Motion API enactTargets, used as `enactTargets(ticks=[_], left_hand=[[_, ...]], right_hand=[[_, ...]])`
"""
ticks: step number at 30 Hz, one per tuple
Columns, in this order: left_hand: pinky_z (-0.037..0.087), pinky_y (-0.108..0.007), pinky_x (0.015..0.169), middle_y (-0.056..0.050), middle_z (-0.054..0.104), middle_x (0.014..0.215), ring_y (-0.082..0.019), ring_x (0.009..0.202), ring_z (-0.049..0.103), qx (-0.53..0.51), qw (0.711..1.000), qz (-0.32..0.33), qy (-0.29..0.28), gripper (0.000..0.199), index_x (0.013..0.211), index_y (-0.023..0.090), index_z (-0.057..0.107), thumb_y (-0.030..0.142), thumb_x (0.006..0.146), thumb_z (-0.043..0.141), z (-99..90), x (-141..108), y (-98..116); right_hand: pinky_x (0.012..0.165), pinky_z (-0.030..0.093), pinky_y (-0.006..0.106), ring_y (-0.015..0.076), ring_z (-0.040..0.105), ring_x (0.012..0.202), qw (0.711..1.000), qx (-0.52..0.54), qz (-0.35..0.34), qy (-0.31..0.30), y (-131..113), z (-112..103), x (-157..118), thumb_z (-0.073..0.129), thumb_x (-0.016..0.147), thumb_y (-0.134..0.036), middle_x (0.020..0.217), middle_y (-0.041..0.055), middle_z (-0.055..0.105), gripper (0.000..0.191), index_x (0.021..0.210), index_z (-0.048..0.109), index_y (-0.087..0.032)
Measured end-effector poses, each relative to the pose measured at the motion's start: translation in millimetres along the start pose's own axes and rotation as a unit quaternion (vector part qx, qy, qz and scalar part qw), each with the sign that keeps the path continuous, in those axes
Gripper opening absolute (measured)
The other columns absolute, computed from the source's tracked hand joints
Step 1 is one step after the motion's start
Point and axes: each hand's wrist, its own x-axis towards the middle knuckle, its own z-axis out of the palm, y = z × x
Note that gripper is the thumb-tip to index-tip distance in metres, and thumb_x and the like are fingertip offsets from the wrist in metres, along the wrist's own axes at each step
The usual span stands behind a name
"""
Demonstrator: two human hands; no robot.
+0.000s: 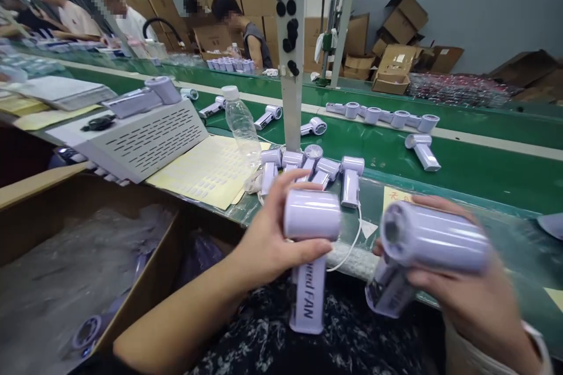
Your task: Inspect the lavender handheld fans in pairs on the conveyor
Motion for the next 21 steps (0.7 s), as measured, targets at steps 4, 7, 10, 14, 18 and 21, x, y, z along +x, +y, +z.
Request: enactTargets(ticks=[4,7,10,14,18,21], left_hand=[[0.055,-0.026,0.069,-0.006,0.064,0.124,-0.016,0.086,0.066,0.074,0.996,-0.035,-0.025,0.063,0.125,0.026,0.052,0.041,0.076,0.088,12.2,2.0,-11.2],[0.055,-0.032,0.080,-0.010,0.062,0.135,-0.021,0.099,0.066,0.109,0.993,-0.026,-0.023,0.071,0.129,0.025,0.048,0.044,0.074,0.088,10.8,2.1,-13.4],[0.053,-0.043,0.097,-0.015,0.057,0.145,-0.031,0.119,0.064,0.146,0.989,-0.011,-0.033,0.081,0.136,0.025,0.045,0.049,0.072,0.089,6.2,1.9,-13.6],[0.039,-0.053,0.120,-0.017,0.045,0.160,-0.040,0.149,0.043,0.205,0.972,0.100,-0.056,0.076,0.127,0.024,0.058,0.047,0.065,0.095,-0.6,5.4,-15.9],[0.050,-0.045,0.111,-0.013,0.068,0.136,-0.033,0.130,0.063,0.257,0.930,0.238,-0.112,0.065,0.134,0.027,0.062,0.035,0.075,0.089,-6.8,12.5,-22.4],[0.055,-0.044,0.104,-0.009,0.076,0.126,-0.027,0.114,0.072,0.291,0.910,0.266,-0.129,0.051,0.138,0.030,0.061,0.025,0.088,0.074,-11.0,15.5,-29.0]], right_hand=[[0.075,0.064,0.030,0.0273,0.074,0.098,1.000,-0.012,0.020,-0.011,15.3,36.8,-3.9,0.099,0.065,-0.039,0.121,0.0068,0.074,0.071,0.128,0.067,-0.030],[0.079,0.063,0.029,0.0258,0.073,0.100,0.999,0.000,0.029,-0.022,23.7,43.6,-6.3,0.096,0.069,-0.040,0.125,0.0068,0.072,0.071,0.132,0.064,-0.030],[0.081,0.062,0.031,0.0273,0.072,0.103,0.999,-0.005,0.027,-0.026,24.5,40.2,-6.0,0.096,0.069,-0.039,0.128,0.0078,0.070,0.073,0.133,0.063,-0.029],[0.086,0.061,0.039,0.0328,0.067,0.114,0.998,-0.043,0.014,-0.032,22.8,32.2,-4.3,0.096,0.066,-0.043,0.137,0.0074,0.063,0.079,0.136,0.062,-0.033],[0.096,0.058,0.049,0.0352,0.068,0.113,0.988,-0.121,-0.087,-0.038,24.3,28.7,-3.4,0.095,0.069,-0.039,0.141,0.0055,0.063,0.090,0.148,0.053,-0.041],[0.104,0.053,0.058,0.0345,0.073,0.110,0.978,-0.056,-0.179,-0.088,24.8,32.7,-3.4,0.085,0.083,-0.028,0.121,0.0029,0.075,0.090,0.157,0.038,-0.047]])
